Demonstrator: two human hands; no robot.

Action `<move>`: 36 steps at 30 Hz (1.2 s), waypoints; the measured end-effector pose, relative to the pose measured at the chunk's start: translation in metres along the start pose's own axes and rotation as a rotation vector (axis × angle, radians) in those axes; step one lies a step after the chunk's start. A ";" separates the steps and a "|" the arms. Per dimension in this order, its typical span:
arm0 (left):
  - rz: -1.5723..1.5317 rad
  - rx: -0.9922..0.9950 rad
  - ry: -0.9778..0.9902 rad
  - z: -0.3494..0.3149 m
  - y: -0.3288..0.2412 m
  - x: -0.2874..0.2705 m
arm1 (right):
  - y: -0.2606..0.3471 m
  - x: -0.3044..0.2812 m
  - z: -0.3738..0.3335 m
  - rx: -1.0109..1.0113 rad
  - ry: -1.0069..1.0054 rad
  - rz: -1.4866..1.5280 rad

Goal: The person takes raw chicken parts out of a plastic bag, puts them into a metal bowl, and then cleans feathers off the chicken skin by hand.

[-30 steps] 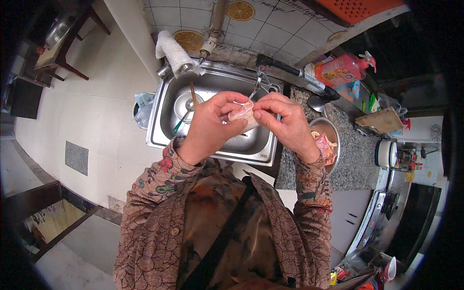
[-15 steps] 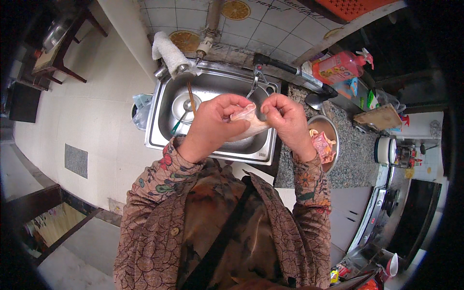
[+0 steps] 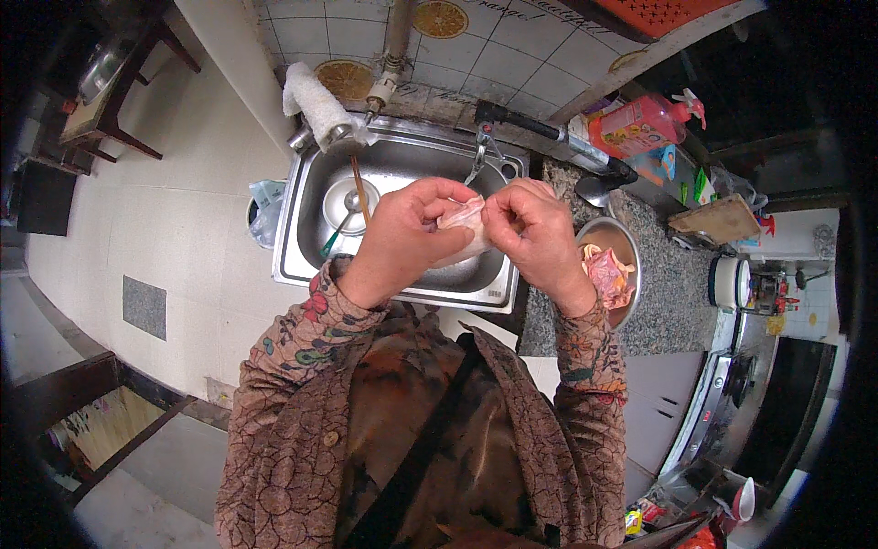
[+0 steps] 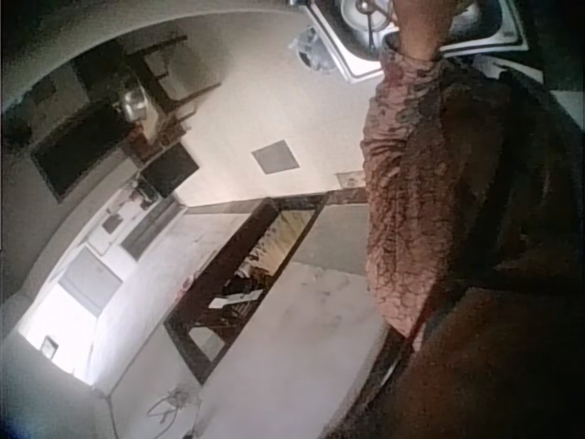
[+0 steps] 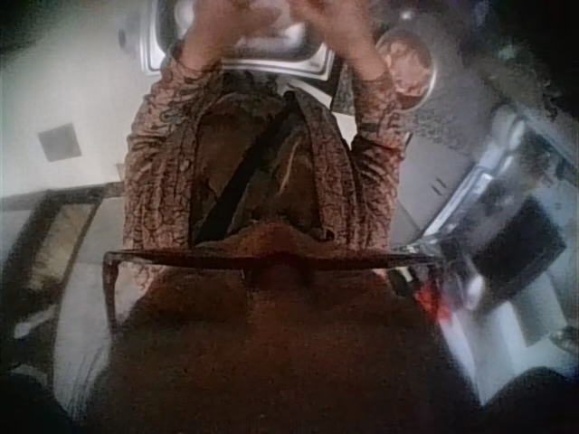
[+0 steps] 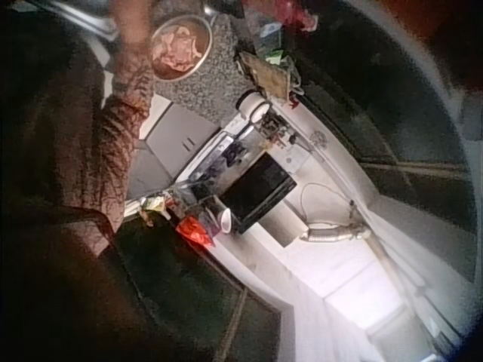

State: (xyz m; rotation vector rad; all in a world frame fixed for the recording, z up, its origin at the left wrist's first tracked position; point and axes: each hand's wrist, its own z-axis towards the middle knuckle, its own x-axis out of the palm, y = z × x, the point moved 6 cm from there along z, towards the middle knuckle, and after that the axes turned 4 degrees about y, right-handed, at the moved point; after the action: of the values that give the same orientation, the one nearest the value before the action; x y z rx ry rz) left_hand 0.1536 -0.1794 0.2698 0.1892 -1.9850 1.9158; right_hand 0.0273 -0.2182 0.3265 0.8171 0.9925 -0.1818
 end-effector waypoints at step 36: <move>-0.601 -0.207 0.053 0.008 0.026 -0.011 | -0.044 0.013 -0.027 0.418 0.012 0.863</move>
State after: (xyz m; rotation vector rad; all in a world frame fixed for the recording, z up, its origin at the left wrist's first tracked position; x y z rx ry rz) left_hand 0.1531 -0.1878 0.2417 0.5942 -1.8033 1.3163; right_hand -0.0050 -0.2275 0.2850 1.5600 0.5419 0.3732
